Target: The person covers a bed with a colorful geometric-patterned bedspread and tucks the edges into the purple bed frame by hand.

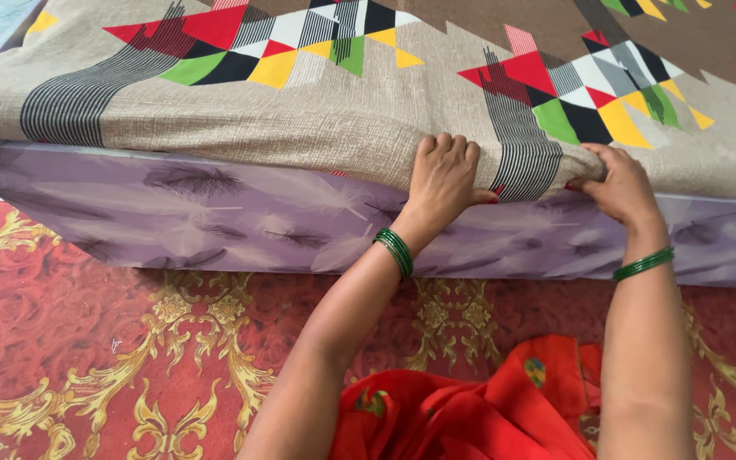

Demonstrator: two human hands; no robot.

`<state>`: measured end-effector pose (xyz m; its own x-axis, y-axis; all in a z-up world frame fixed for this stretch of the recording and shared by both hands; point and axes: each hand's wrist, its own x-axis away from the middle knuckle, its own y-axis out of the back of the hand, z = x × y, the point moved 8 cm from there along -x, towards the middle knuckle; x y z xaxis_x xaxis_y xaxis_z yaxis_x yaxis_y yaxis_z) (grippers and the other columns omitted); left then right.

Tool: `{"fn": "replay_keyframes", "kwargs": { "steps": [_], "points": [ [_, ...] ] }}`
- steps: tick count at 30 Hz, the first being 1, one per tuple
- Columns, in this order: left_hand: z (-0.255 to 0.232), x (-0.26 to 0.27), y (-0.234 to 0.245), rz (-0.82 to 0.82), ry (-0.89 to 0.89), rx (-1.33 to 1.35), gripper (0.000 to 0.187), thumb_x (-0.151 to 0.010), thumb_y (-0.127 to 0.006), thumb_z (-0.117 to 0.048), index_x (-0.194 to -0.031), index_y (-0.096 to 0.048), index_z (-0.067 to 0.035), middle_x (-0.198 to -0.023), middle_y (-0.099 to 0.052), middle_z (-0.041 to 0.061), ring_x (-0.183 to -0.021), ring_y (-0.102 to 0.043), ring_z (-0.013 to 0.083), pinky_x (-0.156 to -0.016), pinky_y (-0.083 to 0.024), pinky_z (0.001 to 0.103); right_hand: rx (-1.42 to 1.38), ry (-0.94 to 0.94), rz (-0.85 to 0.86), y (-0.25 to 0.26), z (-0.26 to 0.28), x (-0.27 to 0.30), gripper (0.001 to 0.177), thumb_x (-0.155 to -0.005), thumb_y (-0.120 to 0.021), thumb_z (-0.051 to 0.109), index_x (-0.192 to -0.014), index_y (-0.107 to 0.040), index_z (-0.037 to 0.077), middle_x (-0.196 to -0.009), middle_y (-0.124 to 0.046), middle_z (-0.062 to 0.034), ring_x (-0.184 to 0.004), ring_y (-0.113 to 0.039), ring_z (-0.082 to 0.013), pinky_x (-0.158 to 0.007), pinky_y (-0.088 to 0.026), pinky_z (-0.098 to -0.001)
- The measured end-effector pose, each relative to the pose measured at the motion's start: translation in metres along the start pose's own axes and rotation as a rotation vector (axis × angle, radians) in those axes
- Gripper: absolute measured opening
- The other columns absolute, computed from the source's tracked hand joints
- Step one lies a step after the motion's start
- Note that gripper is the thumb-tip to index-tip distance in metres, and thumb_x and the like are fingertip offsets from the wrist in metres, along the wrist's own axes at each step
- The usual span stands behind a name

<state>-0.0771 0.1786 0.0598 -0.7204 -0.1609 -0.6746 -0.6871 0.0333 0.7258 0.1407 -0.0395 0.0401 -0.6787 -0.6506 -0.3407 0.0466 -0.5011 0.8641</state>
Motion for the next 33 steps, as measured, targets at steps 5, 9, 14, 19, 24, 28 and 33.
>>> {"fn": "replay_keyframes", "kwargs": {
  "steps": [5,9,14,19,24,28,33],
  "points": [
    [0.0,0.0,0.0,-0.016,0.0,0.008,0.083,-0.056,-0.075,-0.076,-0.1,-0.066,-0.006,-0.094,-0.061,0.005,-0.098,-0.056,0.0233,-0.092,-0.042,0.041,-0.039,-0.089,0.023,-0.002,-0.005,-0.002,0.064,-0.074,-0.088,0.015,-0.135,-0.068,0.012,-0.119,-0.071,-0.0146,-0.108,-0.068,-0.0285,-0.091,-0.052,-0.0395],
    [0.001,0.0,-0.001,-0.012,0.003,0.016,0.084,-0.056,-0.075,-0.075,-0.101,-0.065,-0.006,-0.095,-0.061,0.005,-0.098,-0.056,0.023,-0.093,-0.042,0.041,0.036,-0.141,0.049,0.001,0.004,-0.003,0.065,-0.073,-0.09,0.017,-0.135,-0.069,0.014,-0.119,-0.073,-0.0129,-0.102,-0.068,-0.0243,-0.086,-0.052,-0.0375],
    [0.002,0.001,0.0,0.004,-0.005,0.024,0.082,-0.057,-0.076,-0.074,-0.102,-0.064,-0.006,-0.096,-0.061,0.005,-0.1,-0.055,0.0228,-0.094,-0.042,0.04,0.053,-0.315,0.099,0.003,0.002,-0.002,0.066,-0.074,-0.089,0.017,-0.137,-0.068,0.018,-0.109,-0.075,-0.0114,-0.086,-0.069,-0.0248,-0.071,-0.053,-0.0381],
    [0.001,0.003,-0.001,-0.005,-0.006,0.002,0.085,-0.058,-0.074,-0.076,-0.104,-0.064,-0.006,-0.095,-0.06,0.005,-0.098,-0.055,0.0222,-0.094,-0.041,0.04,0.05,-0.315,0.099,0.002,0.004,-0.004,0.067,-0.073,-0.088,0.017,-0.137,-0.069,0.019,-0.108,-0.076,-0.0119,-0.089,-0.07,-0.0232,-0.074,-0.053,-0.0372],
    [0.001,0.004,-0.004,0.021,-0.007,-0.006,0.081,-0.059,-0.074,-0.075,-0.101,-0.063,-0.007,-0.094,-0.059,0.004,-0.097,-0.054,0.0223,-0.095,-0.041,0.04,0.145,-0.334,0.141,0.004,0.006,-0.006,0.069,-0.073,-0.091,0.02,-0.138,-0.068,0.018,-0.109,-0.075,-0.0145,-0.089,-0.071,-0.0289,-0.076,-0.054,-0.0419],
    [0.001,0.004,-0.001,0.009,-0.022,0.0,0.079,-0.061,-0.075,-0.074,-0.101,-0.062,-0.007,-0.094,-0.059,0.005,-0.097,-0.055,0.0228,-0.094,-0.041,0.04,0.081,-0.209,0.1,0.005,0.012,-0.004,0.069,-0.074,-0.089,0.021,-0.139,-0.068,0.018,-0.114,-0.074,-0.0149,-0.098,-0.071,-0.0304,-0.083,-0.054,-0.0417],
    [0.0,0.002,0.002,0.01,-0.022,0.005,0.078,-0.059,-0.078,-0.071,-0.1,-0.063,-0.006,-0.095,-0.061,0.006,-0.098,-0.056,0.0243,-0.092,-0.042,0.041,0.159,-0.151,0.12,0.003,0.009,-0.008,0.075,-0.075,-0.086,0.019,-0.147,-0.064,0.017,-0.123,-0.071,-0.019,-0.107,-0.07,-0.0359,-0.09,-0.053,-0.0433]
  ]
}}
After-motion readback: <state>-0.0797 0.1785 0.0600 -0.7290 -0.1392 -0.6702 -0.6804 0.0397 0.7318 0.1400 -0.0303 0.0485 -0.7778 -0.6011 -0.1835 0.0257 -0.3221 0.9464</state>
